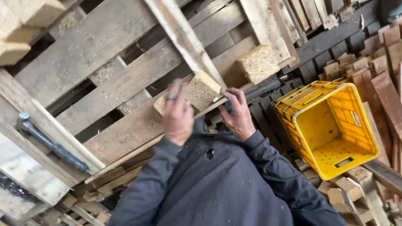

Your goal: The person places small wooden blocks onto a wooden pallet and secures them with nails using a hammer. They repeatedly position blocks, pick up nails, and hammer them into the pallet to attach the blocks.

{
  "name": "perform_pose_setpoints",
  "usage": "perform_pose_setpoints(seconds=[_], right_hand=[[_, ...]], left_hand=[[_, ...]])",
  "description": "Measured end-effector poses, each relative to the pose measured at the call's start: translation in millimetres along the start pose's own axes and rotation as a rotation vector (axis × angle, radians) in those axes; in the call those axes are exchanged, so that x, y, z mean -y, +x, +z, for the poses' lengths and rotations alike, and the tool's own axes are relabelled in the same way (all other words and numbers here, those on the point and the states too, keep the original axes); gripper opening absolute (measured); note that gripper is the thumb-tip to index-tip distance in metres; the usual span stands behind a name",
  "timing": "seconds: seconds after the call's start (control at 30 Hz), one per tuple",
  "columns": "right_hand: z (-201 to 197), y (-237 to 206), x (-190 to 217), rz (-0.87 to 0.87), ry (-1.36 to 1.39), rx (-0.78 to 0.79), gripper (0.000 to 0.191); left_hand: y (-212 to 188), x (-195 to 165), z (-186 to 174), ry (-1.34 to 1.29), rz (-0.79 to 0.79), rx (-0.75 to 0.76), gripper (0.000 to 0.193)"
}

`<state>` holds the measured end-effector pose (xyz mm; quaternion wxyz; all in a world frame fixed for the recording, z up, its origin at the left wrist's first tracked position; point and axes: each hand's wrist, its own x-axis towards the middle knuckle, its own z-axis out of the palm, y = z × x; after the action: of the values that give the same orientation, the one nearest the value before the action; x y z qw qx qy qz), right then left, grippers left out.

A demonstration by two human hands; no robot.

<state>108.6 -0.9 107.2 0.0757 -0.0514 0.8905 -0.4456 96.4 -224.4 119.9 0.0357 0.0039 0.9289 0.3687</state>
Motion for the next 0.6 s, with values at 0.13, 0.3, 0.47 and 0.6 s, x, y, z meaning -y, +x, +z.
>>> perform_pose_setpoints(seconds=[0.13, 0.3, 0.47, 0.6], right_hand=[[34.3, 23.2, 15.3, -0.091, -0.228, 0.102, 0.098], [73.7, 40.9, 15.8, -0.133, -0.349, 0.129, 0.117], [87.6, 28.6, 17.5, 0.087, -0.267, 0.166, 0.118], [122.1, 2.6, 35.1, -0.097, -0.621, 0.259, 0.126]], left_hand=[[-31.9, 45.7, -58.6, 0.088, -0.173, 0.045, 0.094], [-9.9, 62.8, -43.8, 0.230, -0.151, 0.274, 0.135], [-4.6, 83.2, -29.9, 0.197, -0.228, 0.447, 0.130], [-42.7, 115.2, -62.0, 0.267, -0.232, 0.578, 0.132]])
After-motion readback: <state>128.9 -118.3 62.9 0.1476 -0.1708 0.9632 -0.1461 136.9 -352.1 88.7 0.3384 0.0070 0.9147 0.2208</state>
